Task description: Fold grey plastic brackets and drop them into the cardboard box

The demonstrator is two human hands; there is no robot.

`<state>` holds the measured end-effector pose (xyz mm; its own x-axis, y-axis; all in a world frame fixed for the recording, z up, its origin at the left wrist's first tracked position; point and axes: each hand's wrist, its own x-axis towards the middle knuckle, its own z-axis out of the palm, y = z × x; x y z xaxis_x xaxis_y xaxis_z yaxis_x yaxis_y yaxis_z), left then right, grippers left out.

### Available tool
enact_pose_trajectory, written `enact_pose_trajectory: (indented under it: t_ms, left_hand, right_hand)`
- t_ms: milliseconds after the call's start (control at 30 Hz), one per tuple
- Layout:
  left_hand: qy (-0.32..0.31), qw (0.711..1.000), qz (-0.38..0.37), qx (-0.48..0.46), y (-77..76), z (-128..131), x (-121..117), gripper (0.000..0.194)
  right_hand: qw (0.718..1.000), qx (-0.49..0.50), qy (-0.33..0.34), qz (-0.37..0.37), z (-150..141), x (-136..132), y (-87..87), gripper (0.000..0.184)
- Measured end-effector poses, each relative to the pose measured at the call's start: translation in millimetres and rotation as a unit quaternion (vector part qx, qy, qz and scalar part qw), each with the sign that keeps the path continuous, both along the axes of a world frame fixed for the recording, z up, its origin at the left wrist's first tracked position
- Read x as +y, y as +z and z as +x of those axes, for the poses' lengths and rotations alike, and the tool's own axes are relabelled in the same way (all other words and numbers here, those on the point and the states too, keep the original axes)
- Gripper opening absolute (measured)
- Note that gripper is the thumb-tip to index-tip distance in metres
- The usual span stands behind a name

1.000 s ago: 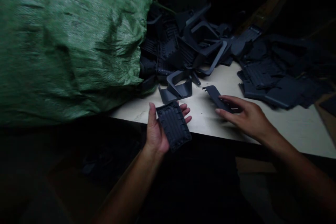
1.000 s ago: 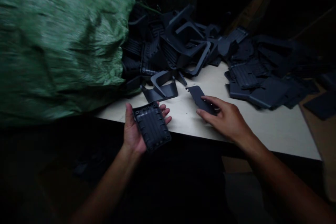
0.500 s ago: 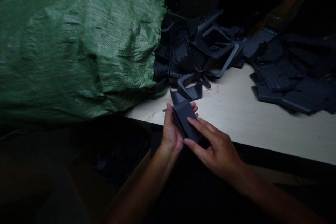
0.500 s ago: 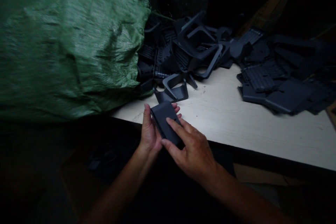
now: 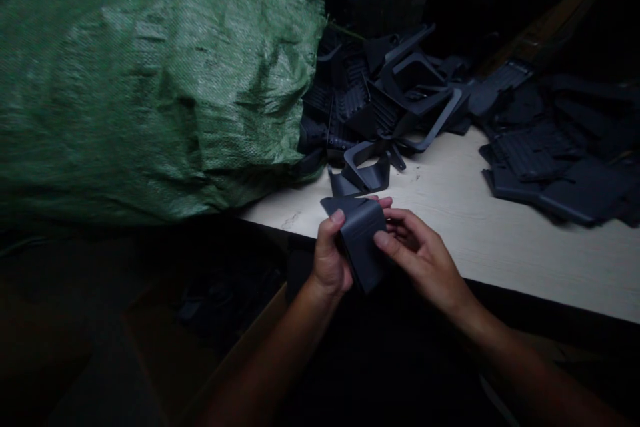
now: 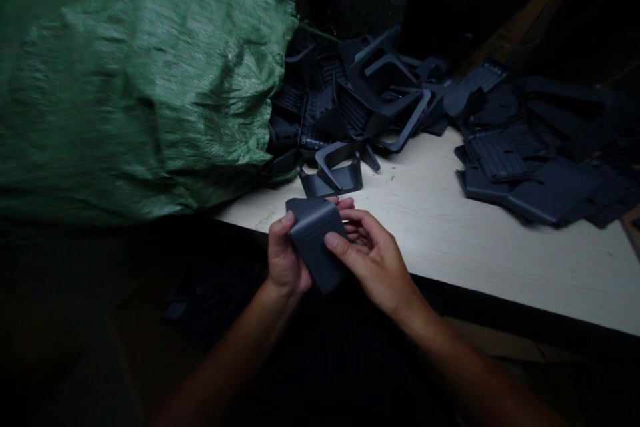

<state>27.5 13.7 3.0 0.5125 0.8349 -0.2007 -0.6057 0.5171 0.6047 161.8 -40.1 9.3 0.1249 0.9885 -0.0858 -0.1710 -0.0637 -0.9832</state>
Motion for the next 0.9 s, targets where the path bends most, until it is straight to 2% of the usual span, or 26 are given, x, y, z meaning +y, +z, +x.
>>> enact_pose_trajectory:
  t_ms: [100, 200, 300, 367, 433, 533, 633, 733, 800, 833, 900]
  left_hand:
    - [-0.008, 1.000, 0.030, 0.002, 1.1, 5.2, -6.8, 0.062]
    - [-0.002, 1.000, -0.005, 0.003, 8.4, 4.0, -0.8, 0.060]
    - [0.063, 0.995, -0.084, 0.000, 20.3, -1.6, 15.2, 0.044]
    - [0.103, 0.989, -0.101, 0.029, 27.7, -5.0, 23.1, 0.027]
    - [0.112, 0.987, -0.092, 0.074, 33.6, -6.6, 24.1, 0.016]
    - [0.118, 0.983, -0.066, 0.122, 39.3, -6.5, 15.6, 0.013]
    - [0.134, 0.979, -0.032, 0.152, 40.9, -6.5, 6.6, 0.014]
    - [0.133, 0.975, 0.009, 0.178, 37.0, -11.2, 5.9, 0.017]
    - [0.108, 0.962, 0.082, 0.235, 33.1, -18.8, 10.3, 0.021]
    - [0.092, 0.945, 0.140, 0.282, 31.7, -23.8, 13.3, 0.024]
    - [0.055, 0.880, 0.270, 0.388, 32.0, -34.8, 19.6, 0.027]
  right_hand:
    - [0.996, 0.065, 0.048, -0.029, 0.6, 6.8, 4.4, 0.038]
    - [0.998, 0.035, 0.056, -0.018, 1.4, 5.6, 8.9, 0.037]
    - [0.995, -0.017, 0.099, 0.005, 0.7, -0.4, 11.6, 0.027]
    - [0.992, -0.029, 0.120, 0.015, -3.3, -4.9, 10.9, 0.024]
    - [0.994, -0.036, 0.097, 0.033, -10.2, -9.3, 8.5, 0.022]
    - [0.995, -0.051, 0.044, 0.068, -21.2, -14.7, 4.5, 0.018]
    - [0.994, -0.062, 0.033, 0.079, -25.6, -17.3, 2.5, 0.018]
    - [0.994, -0.066, 0.055, 0.064, -20.5, -17.8, 2.7, 0.020]
    - [0.993, -0.070, 0.082, 0.041, -13.2, -18.0, 4.6, 0.022]
    - [0.993, -0.071, 0.093, 0.025, -9.0, -18.1, 6.1, 0.022]
    - [0.991, -0.072, 0.110, -0.008, -0.8, -17.6, 10.4, 0.023]
